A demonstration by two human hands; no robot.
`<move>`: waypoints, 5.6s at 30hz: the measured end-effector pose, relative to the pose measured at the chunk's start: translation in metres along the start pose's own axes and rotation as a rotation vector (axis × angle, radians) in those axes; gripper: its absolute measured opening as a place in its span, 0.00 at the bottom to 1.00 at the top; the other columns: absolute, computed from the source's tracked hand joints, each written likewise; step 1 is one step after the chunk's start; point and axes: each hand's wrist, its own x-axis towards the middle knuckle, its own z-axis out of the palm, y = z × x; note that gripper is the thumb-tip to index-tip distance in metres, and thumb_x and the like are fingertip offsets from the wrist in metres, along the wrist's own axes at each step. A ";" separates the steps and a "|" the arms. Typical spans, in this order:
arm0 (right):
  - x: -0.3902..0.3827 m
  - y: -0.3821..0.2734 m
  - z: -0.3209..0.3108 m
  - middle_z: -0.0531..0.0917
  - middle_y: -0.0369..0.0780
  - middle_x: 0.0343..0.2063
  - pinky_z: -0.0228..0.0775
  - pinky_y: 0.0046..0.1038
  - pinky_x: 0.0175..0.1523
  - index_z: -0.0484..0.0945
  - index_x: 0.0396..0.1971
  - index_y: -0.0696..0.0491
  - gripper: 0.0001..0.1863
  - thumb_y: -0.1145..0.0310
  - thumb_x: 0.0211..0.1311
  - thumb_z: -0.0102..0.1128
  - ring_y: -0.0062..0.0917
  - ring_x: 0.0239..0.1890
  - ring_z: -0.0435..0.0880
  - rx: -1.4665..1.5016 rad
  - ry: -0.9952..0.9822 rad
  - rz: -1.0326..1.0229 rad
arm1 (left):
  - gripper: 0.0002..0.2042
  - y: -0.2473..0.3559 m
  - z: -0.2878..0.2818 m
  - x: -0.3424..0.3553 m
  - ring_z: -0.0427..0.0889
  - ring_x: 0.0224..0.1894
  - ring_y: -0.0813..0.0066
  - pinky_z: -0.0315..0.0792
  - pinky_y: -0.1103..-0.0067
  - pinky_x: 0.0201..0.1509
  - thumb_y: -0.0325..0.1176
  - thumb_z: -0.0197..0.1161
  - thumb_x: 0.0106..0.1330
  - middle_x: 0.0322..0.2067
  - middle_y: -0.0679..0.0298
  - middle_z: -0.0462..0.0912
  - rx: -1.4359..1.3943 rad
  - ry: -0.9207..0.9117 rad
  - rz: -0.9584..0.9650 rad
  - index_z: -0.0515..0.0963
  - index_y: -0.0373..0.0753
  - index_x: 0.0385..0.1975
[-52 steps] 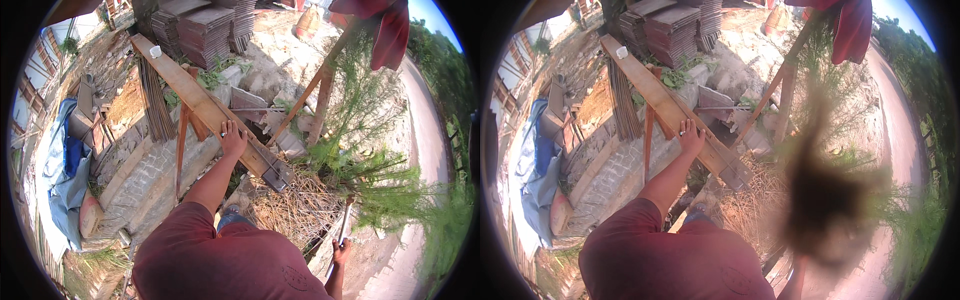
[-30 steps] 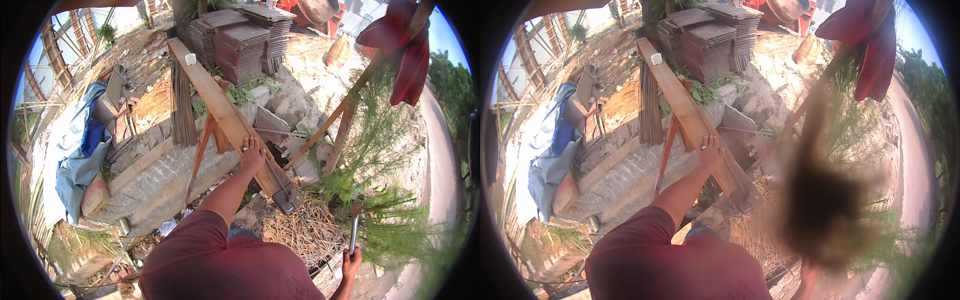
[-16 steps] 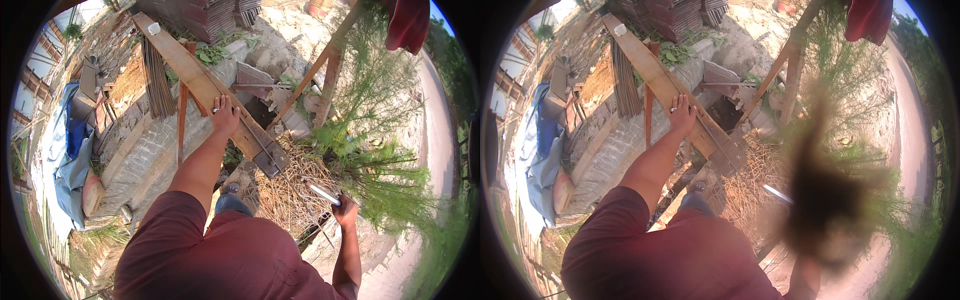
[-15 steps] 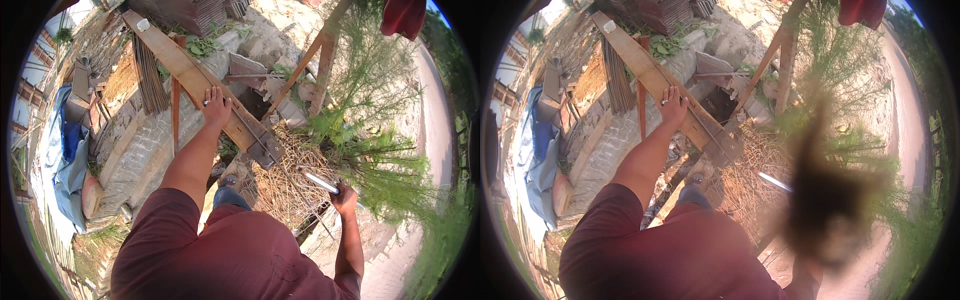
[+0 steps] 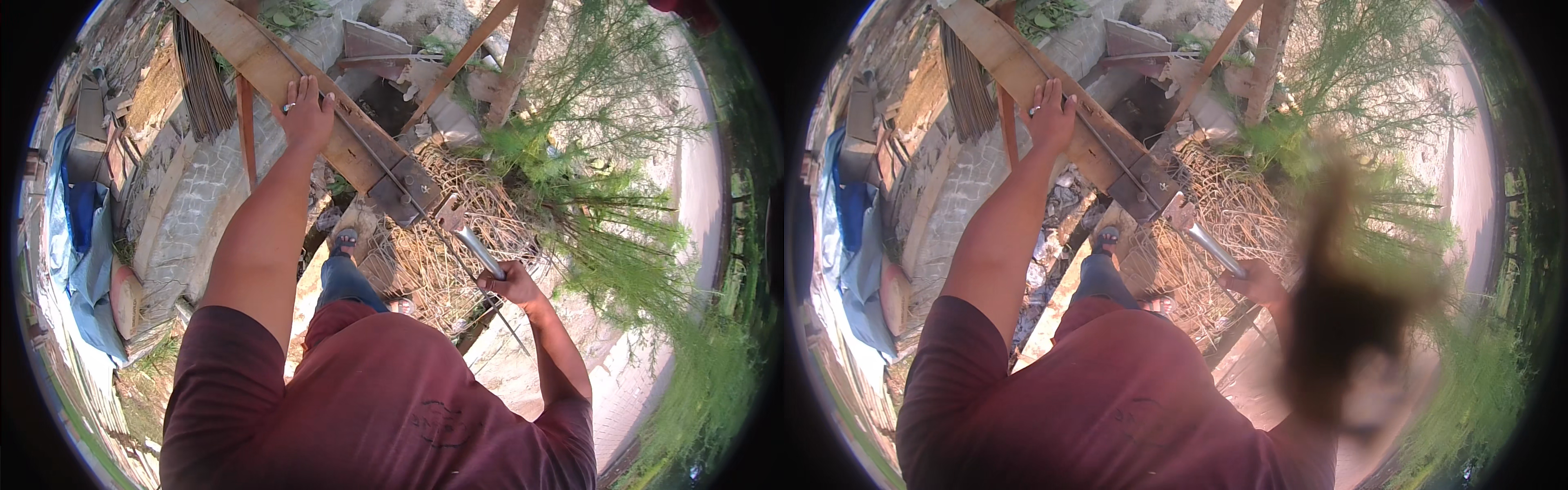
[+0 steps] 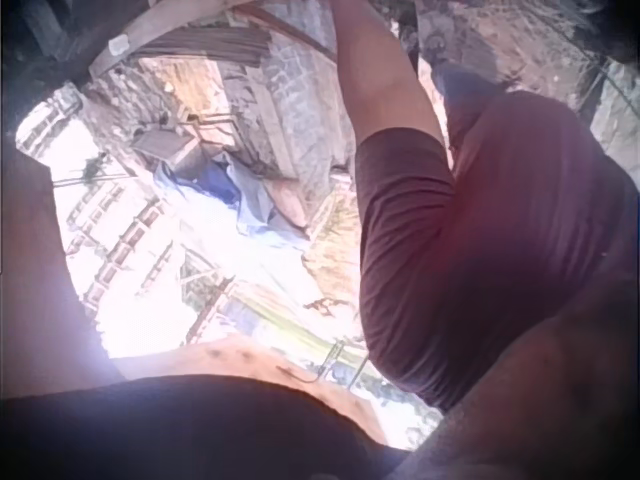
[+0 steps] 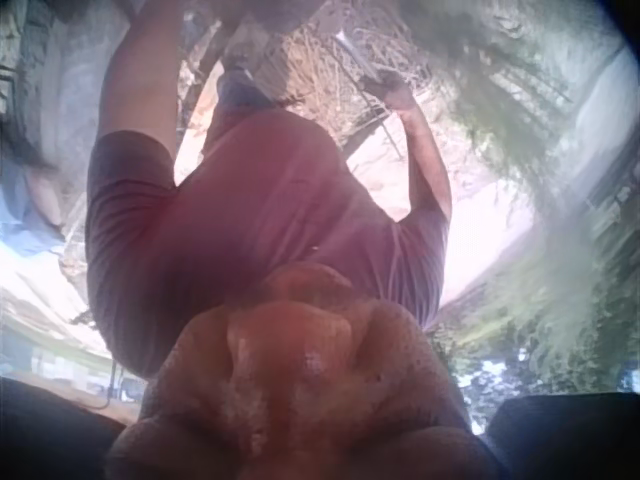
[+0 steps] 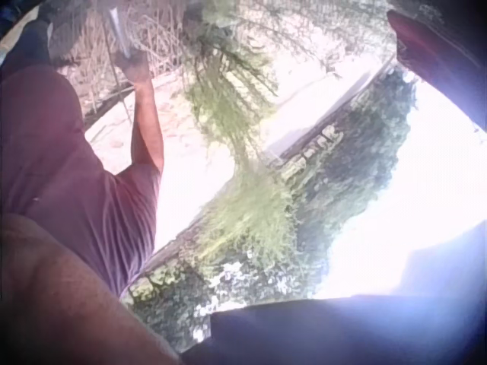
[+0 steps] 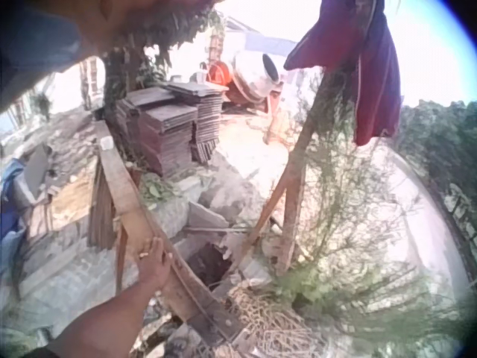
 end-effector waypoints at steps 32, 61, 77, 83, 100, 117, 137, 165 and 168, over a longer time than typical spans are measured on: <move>0.080 -0.058 -0.082 0.77 0.42 0.20 0.69 0.39 0.35 0.71 0.22 0.51 0.11 0.68 0.38 0.64 0.40 0.27 0.78 -1.213 0.429 -0.432 | 0.29 0.002 -0.003 0.001 0.46 0.71 0.70 0.33 0.50 0.69 0.53 0.41 0.68 0.68 0.68 0.52 -0.009 0.001 -0.001 0.54 0.46 0.67; 0.119 -0.082 -0.090 0.81 0.37 0.21 0.75 0.33 0.37 0.80 0.28 0.46 0.03 0.69 0.51 0.59 0.31 0.26 0.81 -1.407 0.334 -0.330 | 0.21 0.011 -0.055 -0.087 0.72 0.53 0.56 0.64 0.67 0.56 0.34 0.56 0.63 0.51 0.50 0.71 -0.816 0.450 0.218 0.67 0.34 0.56; 0.120 -0.101 -0.084 0.82 0.42 0.26 0.74 0.38 0.40 0.78 0.27 0.48 0.05 0.70 0.48 0.57 0.37 0.31 0.82 -1.413 0.338 -0.310 | 0.12 0.167 -0.045 -0.280 0.76 0.23 0.83 0.72 0.84 0.29 0.36 0.47 0.73 0.23 0.68 0.77 -1.873 -0.791 -0.732 0.76 0.36 0.35; 0.124 -0.096 -0.084 0.82 0.43 0.26 0.74 0.39 0.41 0.77 0.27 0.48 0.05 0.68 0.48 0.58 0.39 0.31 0.82 -1.445 0.351 -0.220 | 0.14 0.165 -0.036 -0.287 0.79 0.26 0.78 0.73 0.81 0.30 0.40 0.49 0.71 0.26 0.62 0.81 -1.800 -0.731 -0.620 0.76 0.35 0.32; 0.093 -0.005 -0.090 0.82 0.42 0.31 0.62 0.40 0.53 0.78 0.29 0.49 0.10 0.61 0.46 0.61 0.38 0.44 0.77 -1.123 0.789 -0.227 | 0.14 0.149 -0.026 -0.280 0.76 0.24 0.74 0.72 0.75 0.25 0.42 0.47 0.72 0.25 0.63 0.77 -1.654 -0.629 -0.585 0.72 0.38 0.34; 0.043 0.012 -0.020 0.82 0.43 0.33 0.63 0.38 0.52 0.79 0.31 0.51 0.11 0.62 0.50 0.56 0.38 0.43 0.78 -1.098 1.096 -0.072 | 0.11 0.115 -0.072 -0.526 0.79 0.39 0.73 0.73 0.69 0.44 0.43 0.53 0.68 0.37 0.65 0.79 -1.644 -1.525 -0.154 0.68 0.43 0.42; 0.014 0.080 0.010 0.77 0.46 0.44 0.62 0.51 0.53 0.67 0.47 0.51 0.20 0.55 0.60 0.48 0.45 0.51 0.74 -1.073 1.204 0.020 | 0.17 -0.121 -0.112 -0.706 0.72 0.26 0.74 0.69 0.77 0.29 0.51 0.41 0.72 0.25 0.66 0.70 -1.426 -1.839 -0.402 0.66 0.44 0.31; -0.080 0.032 0.128 0.79 0.47 0.17 0.70 0.40 0.24 0.78 0.29 0.59 0.26 0.47 0.63 0.50 0.40 0.21 0.80 -0.400 0.692 -0.011 | 0.19 -0.347 -0.201 -0.511 0.80 0.37 0.52 0.71 0.61 0.40 0.52 0.50 0.65 0.30 0.54 0.81 -0.186 -0.620 -0.212 0.77 0.43 0.33; -0.096 0.022 0.100 0.74 0.40 0.13 0.65 0.31 0.16 0.78 0.27 0.58 0.26 0.46 0.63 0.52 0.27 0.15 0.75 0.111 0.257 0.090 | 0.18 -0.352 -0.201 -0.510 0.80 0.38 0.54 0.71 0.63 0.41 0.52 0.50 0.65 0.30 0.55 0.82 -0.122 -0.635 -0.230 0.78 0.44 0.34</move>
